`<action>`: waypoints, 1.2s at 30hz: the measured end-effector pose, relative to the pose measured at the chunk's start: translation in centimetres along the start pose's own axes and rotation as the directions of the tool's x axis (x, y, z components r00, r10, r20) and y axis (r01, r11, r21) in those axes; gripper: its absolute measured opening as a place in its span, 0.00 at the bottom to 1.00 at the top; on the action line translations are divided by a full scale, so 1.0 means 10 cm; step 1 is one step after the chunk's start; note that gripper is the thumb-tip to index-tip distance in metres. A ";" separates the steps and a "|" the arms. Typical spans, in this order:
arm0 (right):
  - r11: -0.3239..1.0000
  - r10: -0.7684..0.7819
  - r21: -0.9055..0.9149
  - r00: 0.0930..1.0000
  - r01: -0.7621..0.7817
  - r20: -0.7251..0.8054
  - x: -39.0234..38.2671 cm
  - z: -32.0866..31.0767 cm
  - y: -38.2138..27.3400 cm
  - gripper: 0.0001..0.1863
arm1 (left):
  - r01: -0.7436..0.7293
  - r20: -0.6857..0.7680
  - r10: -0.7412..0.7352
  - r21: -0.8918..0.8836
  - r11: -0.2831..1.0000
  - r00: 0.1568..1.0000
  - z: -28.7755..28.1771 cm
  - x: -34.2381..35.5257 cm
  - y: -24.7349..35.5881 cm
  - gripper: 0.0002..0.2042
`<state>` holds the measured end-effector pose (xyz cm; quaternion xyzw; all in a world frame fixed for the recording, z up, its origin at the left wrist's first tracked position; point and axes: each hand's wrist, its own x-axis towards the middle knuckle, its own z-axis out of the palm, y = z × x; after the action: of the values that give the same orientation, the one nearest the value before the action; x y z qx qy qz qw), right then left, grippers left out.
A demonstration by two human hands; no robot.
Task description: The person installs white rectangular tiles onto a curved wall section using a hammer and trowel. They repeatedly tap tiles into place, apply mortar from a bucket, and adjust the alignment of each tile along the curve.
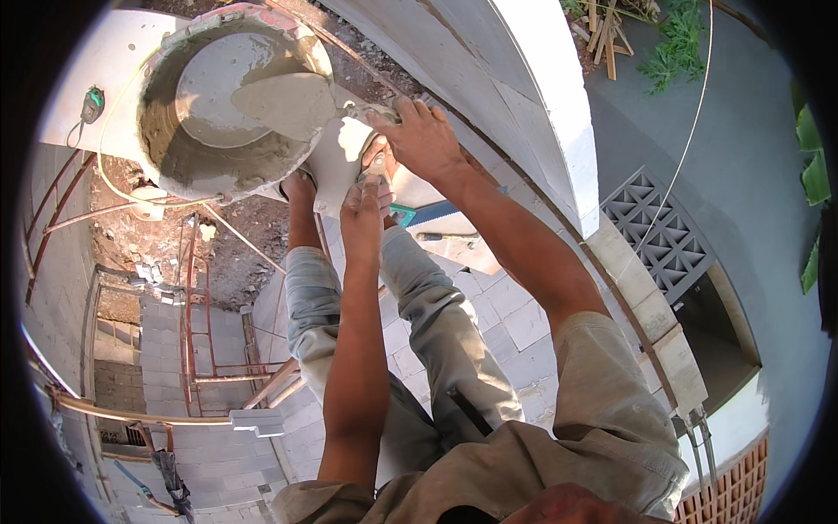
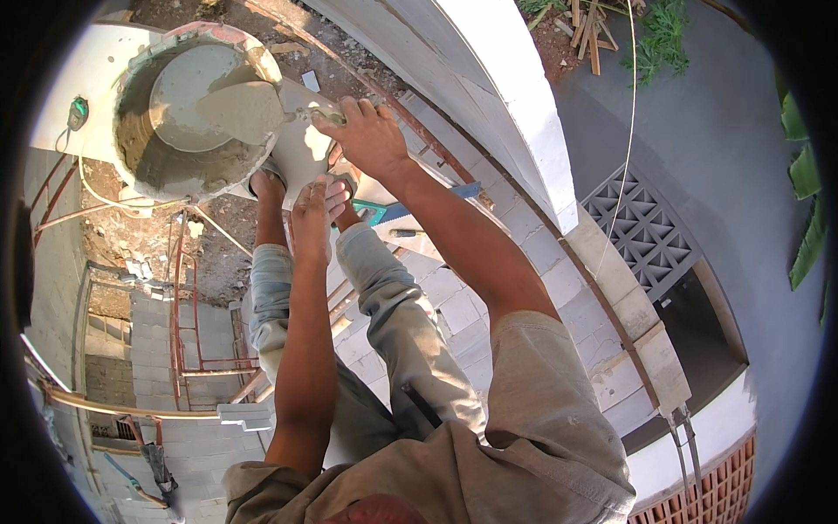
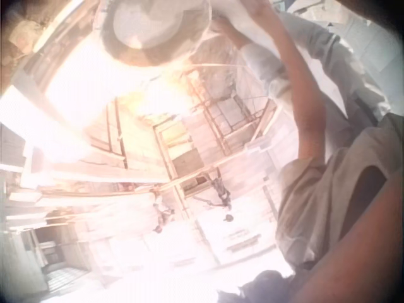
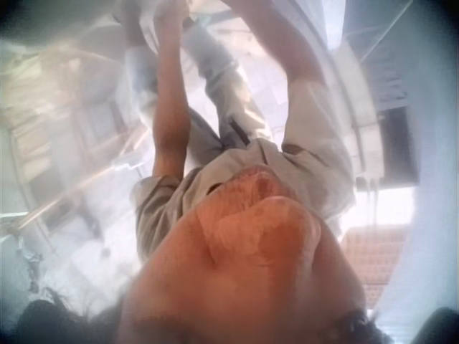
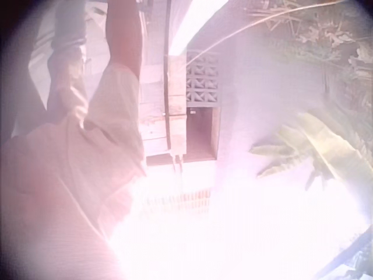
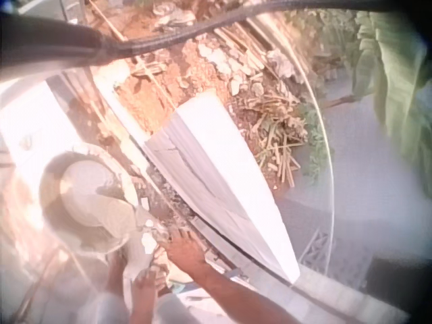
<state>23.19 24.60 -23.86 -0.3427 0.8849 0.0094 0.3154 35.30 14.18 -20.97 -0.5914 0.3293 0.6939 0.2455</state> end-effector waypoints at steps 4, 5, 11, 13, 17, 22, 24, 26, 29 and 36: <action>0.992 0.105 -0.070 0.994 -0.105 0.007 -0.55 0.33 0.40 0.21 | 0.028 0.033 -0.032 0.118 0.993 0.999 -0.02 0.01 0.01 0.20; 0.990 0.128 -0.063 0.990 -0.124 0.063 -0.79 0.29 0.48 0.20 | 0.031 0.033 -0.035 0.129 0.991 0.999 -0.03 0.01 -0.02 0.20; 0.764 0.544 0.257 0.805 -0.592 0.236 -1.82 0.27 0.90 0.23 | 0.033 0.046 -0.042 0.181 0.983 0.998 0.00 0.09 -0.14 0.20; 0.628 0.641 0.295 0.694 -0.720 0.329 -1.89 0.37 1.10 0.34 | 0.028 0.052 -0.040 0.216 0.976 0.998 0.05 0.08 -0.14 0.20; 0.421 0.584 0.338 0.537 -0.842 0.609 -1.24 0.23 1.40 0.33 | 0.020 -0.003 -0.019 0.179 0.984 1.000 0.12 0.03 -0.16 0.18; 0.188 0.565 0.402 0.433 -0.896 0.703 -0.54 0.09 1.74 0.24 | 0.028 0.014 -0.031 0.170 0.985 0.999 0.16 0.05 -0.03 0.16; 0.287 0.480 0.478 0.556 -0.830 0.678 -0.36 0.01 1.84 0.23 | 0.018 0.022 -0.023 0.193 0.981 0.999 0.16 0.06 0.00 0.17; 0.340 0.462 0.495 0.601 -0.799 0.652 -0.21 -0.21 1.77 0.22 | 0.032 0.043 -0.043 0.224 0.974 0.998 0.09 0.12 -0.06 0.20; 0.344 0.533 0.499 0.603 -0.795 0.593 -0.03 -0.52 1.33 0.22 | 0.026 0.045 -0.036 0.206 0.978 0.998 0.13 0.09 0.00 0.20; 0.413 0.488 0.622 0.738 -0.665 0.466 -0.43 -0.73 0.81 0.26 | 0.037 0.043 -0.045 0.162 0.986 0.998 0.14 0.11 0.01 0.19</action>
<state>16.65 31.62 -17.24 0.1530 0.8267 -0.2158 0.4966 34.10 15.11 -21.96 -0.5599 0.3662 0.6736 0.3141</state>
